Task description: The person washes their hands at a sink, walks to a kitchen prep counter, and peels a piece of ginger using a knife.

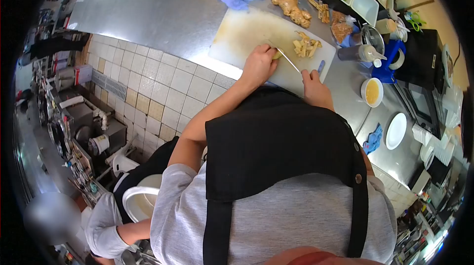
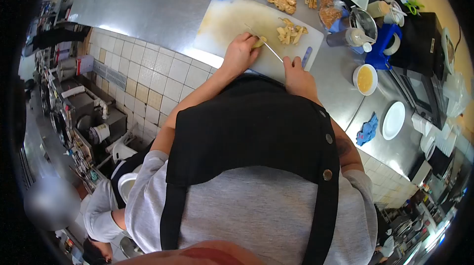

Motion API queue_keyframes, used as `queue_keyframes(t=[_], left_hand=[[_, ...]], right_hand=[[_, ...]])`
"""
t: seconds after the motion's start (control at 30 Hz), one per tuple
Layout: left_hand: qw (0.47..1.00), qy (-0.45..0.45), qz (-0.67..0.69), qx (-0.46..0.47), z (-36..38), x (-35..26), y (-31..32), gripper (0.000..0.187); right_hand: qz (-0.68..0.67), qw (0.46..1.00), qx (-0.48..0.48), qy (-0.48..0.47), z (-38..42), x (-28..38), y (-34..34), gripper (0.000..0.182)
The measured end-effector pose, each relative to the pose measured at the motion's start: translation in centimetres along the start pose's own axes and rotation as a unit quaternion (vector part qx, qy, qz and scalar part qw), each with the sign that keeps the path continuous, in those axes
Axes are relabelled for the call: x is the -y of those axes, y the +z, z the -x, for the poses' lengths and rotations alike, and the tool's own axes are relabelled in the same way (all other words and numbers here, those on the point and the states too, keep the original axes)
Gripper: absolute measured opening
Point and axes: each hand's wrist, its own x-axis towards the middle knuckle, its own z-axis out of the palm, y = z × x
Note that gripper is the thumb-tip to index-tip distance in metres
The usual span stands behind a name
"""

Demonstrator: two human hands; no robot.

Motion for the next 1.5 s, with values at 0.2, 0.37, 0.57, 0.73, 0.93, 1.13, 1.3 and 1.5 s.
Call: queue_keyframes(t=[0.2, 0.37, 0.57, 0.73, 0.93, 1.13, 1.3, 1.5], left_hand=[[1.0, -0.009, -0.001, -0.008, -0.3, -0.4, 0.2, 0.017], [1.0, -0.02, -0.006, 0.001, -0.2, -0.3, 0.2, 0.014], [1.0, -0.022, -0.018, 0.004, -0.5, -0.4, 0.2, 0.014], [1.0, -0.02, -0.017, 0.011, -0.4, -0.5, 0.1, 0.016], [1.0, -0.02, -0.02, -0.012, -0.1, -0.5, 0.3, 0.029], [1.0, 0.018, 0.0, 0.016, -0.2, -0.2, 0.5, 0.033], [0.999, 0.036, 0.024, -0.003, -1.3, -0.9, 0.1, 0.04], [0.988, 0.14, -0.051, 0.027, -3.4, -3.4, -1.1, 0.037]], right_hand=[[0.003, 0.999, 0.015, 0.037, 1.1, 0.6, -1.1, 0.03], [0.003, 0.999, 0.024, 0.033, 0.5, 0.8, -0.9, 0.027], [0.017, 1.0, 0.007, 0.01, -0.3, 0.9, -1.1, 0.021], [0.017, 0.999, -0.02, -0.021, -1.9, 0.4, 0.2, 0.017], [-0.014, 0.998, -0.042, -0.049, -5.3, 0.0, 1.3, 0.012], [-0.081, 0.995, -0.052, -0.012, -4.2, -2.4, 1.9, 0.014], [-0.037, 0.995, -0.07, 0.068, -1.9, -1.8, 0.7, 0.016], [-0.006, 0.987, -0.138, 0.079, -0.7, -1.6, -0.8, 0.019]])
